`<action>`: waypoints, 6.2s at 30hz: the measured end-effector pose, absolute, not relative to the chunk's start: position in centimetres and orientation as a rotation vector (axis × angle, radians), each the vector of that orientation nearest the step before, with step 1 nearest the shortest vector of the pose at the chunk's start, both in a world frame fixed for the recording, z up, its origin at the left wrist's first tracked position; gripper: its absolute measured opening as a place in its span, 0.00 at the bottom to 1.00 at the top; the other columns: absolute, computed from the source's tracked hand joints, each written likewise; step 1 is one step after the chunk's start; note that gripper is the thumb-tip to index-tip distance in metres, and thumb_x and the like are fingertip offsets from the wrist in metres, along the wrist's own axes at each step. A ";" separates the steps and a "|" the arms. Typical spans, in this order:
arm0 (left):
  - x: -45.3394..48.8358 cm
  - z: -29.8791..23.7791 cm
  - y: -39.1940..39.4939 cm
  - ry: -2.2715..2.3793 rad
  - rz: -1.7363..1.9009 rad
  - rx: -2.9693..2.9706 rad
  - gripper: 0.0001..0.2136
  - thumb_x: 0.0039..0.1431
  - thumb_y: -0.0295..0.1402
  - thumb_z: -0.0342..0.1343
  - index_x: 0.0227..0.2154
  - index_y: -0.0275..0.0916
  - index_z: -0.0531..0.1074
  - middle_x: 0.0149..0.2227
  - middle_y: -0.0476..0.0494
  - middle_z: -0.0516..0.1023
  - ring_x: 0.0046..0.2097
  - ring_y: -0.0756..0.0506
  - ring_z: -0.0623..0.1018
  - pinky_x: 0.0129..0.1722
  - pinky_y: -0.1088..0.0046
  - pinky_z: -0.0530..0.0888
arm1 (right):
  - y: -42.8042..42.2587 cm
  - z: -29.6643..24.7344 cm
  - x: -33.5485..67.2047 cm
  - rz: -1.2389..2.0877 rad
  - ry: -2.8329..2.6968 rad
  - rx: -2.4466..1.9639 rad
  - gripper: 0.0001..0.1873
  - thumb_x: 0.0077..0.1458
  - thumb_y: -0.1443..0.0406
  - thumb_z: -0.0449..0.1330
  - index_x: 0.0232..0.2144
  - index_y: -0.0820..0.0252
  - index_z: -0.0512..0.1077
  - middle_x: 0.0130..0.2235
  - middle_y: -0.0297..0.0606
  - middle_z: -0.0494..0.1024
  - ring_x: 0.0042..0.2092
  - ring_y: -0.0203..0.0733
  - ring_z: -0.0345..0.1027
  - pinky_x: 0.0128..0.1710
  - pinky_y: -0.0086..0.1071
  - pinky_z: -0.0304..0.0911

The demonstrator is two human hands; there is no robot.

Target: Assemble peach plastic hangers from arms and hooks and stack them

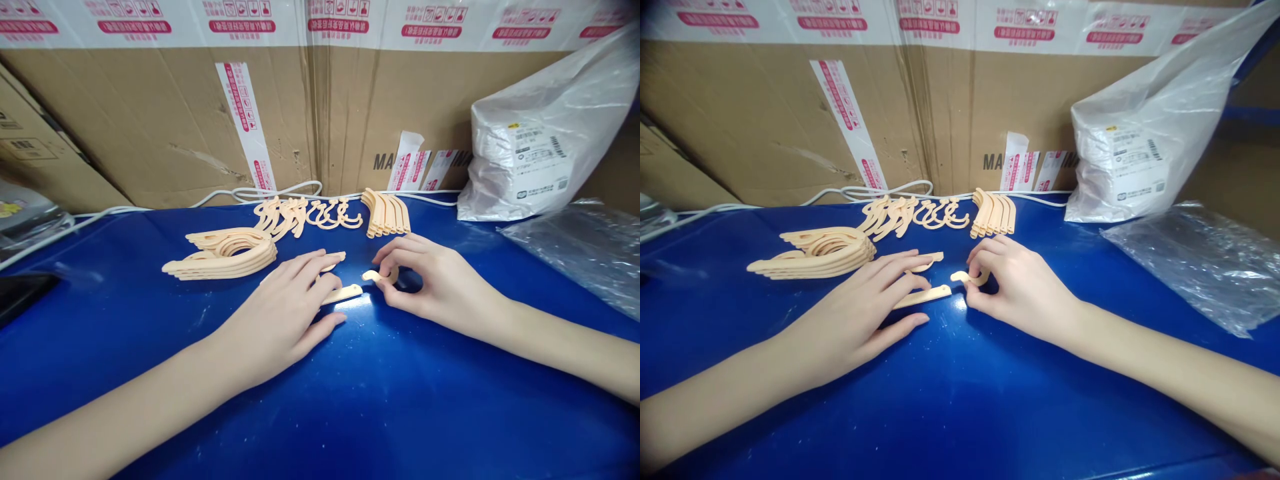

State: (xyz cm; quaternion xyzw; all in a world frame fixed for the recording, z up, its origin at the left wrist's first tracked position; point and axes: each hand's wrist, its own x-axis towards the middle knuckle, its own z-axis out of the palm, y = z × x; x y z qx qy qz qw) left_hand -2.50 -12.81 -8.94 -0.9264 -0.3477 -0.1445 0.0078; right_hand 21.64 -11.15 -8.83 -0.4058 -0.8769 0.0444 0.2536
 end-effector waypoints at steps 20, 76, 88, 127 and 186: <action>-2.4 -9.2 -13.1 -1.258 -0.617 -3.089 0.04 0.69 0.34 0.42 0.39 0.40 0.60 0.63 0.37 0.61 0.66 0.40 0.58 0.63 0.49 0.60 | -12.1 -8.7 21.4 0.180 -2.624 -1.075 0.17 0.67 0.55 0.43 0.38 0.60 0.63 0.35 0.38 0.74 0.28 0.37 0.69 0.26 0.30 0.59; -2.0 -9.9 -13.1 -1.056 -0.444 -3.046 0.14 0.70 0.32 0.38 0.48 0.35 0.67 0.61 0.35 0.66 0.65 0.39 0.60 0.62 0.47 0.60 | -12.6 -9.6 20.8 -0.360 -2.811 -0.926 0.18 0.68 0.61 0.39 0.31 0.60 0.62 0.23 0.32 0.72 0.18 0.35 0.61 0.19 0.33 0.40; -2.0 -10.1 -13.2 -1.052 -0.420 -3.027 0.14 0.70 0.32 0.38 0.49 0.35 0.67 0.62 0.38 0.65 0.65 0.39 0.60 0.62 0.48 0.62 | -12.1 -9.8 21.0 -0.770 -2.753 -0.702 0.19 0.68 0.64 0.41 0.28 0.60 0.65 0.22 0.34 0.68 0.21 0.37 0.61 0.20 0.33 0.45; -3.7 -9.7 -11.6 -1.500 -0.933 -2.919 0.10 0.62 0.34 0.52 0.46 0.41 0.67 0.51 0.43 0.74 0.53 0.42 0.74 0.53 0.63 0.70 | -13.1 -8.4 21.1 0.149 -2.856 -0.557 0.13 0.58 0.73 0.50 0.42 0.56 0.70 0.52 0.45 0.66 0.46 0.44 0.62 0.45 0.40 0.61; -3.5 -9.1 -12.4 -1.348 -0.755 -3.082 0.18 0.58 0.26 0.48 0.51 0.43 0.64 0.62 0.43 0.61 0.64 0.42 0.61 0.63 0.57 0.60 | -12.5 -8.6 21.2 0.055 -2.538 -0.968 0.08 0.62 0.63 0.53 0.38 0.60 0.71 0.36 0.39 0.77 0.37 0.40 0.69 0.38 0.36 0.61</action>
